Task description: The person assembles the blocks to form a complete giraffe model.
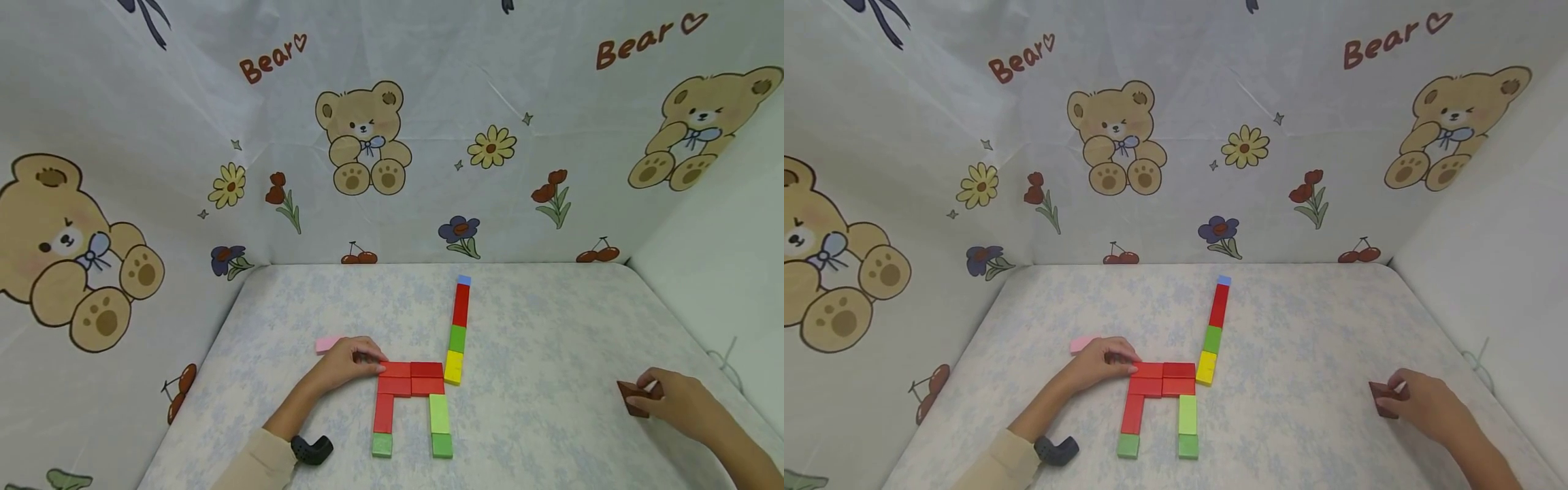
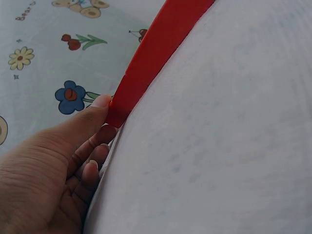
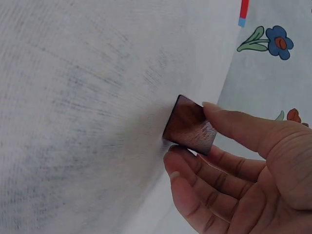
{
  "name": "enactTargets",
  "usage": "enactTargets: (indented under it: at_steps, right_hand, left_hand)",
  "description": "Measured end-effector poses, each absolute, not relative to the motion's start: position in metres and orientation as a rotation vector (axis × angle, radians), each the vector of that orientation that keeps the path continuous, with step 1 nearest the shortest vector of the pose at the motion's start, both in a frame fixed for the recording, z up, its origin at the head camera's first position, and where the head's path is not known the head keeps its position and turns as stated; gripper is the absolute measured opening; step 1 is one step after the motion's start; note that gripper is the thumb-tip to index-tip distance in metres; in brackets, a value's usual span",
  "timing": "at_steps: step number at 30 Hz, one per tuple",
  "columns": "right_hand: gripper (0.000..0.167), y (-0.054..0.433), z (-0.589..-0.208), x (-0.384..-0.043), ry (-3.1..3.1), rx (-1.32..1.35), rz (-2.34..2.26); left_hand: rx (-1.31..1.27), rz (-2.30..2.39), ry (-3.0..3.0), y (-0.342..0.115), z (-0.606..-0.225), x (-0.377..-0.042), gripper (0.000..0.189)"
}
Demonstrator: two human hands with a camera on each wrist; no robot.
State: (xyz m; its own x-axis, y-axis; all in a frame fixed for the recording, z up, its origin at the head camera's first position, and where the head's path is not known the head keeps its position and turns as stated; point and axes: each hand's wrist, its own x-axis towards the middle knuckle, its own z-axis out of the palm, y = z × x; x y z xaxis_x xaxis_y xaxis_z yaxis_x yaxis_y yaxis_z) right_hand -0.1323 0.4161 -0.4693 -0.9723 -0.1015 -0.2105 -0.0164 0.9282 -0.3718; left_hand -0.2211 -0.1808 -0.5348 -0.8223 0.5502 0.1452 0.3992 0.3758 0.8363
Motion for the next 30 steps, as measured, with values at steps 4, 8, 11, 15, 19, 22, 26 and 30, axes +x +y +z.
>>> enactTargets:
  at_steps: [4,8,11,15,19,22,26,30]
  right_hand:
    - [0.03,0.415,-0.471,-0.133,2.863,-0.096,-0.569]
    - [0.032,0.414,-0.47,-0.134,2.816,-0.095,-0.685]
    - [0.038,0.415,-0.47,-0.134,2.703,-0.141,-0.896]
    - [0.046,0.418,-0.47,-0.136,2.591,-0.171,-1.072]
    - [0.046,0.419,-0.473,-0.135,2.646,-0.132,-1.086]
    - [0.044,0.417,-0.476,-0.135,2.73,-0.089,-1.068]
    - [0.05,0.415,-0.479,-0.135,2.814,-0.001,-1.021]
    - [0.059,0.413,-0.48,-0.137,2.861,0.021,-0.908]
  left_hand:
    - [0.866,1.444,2.468,-0.181,-0.536,-0.221,0.014]
    - [0.865,1.451,2.459,-0.181,-0.536,-0.221,0.014]
    - [0.868,1.452,2.46,-0.181,-0.536,-0.221,0.014]
    - [0.878,1.444,2.469,-0.181,-0.536,-0.222,0.014]
    - [0.883,1.446,2.465,-0.181,-0.537,-0.222,0.014]
    - [0.886,1.456,2.459,-0.181,-0.538,-0.222,0.014]
    - [0.889,1.47,2.457,-0.181,-0.539,-0.223,0.014]
    - [0.885,1.478,2.453,-0.181,-0.539,-0.223,0.014]
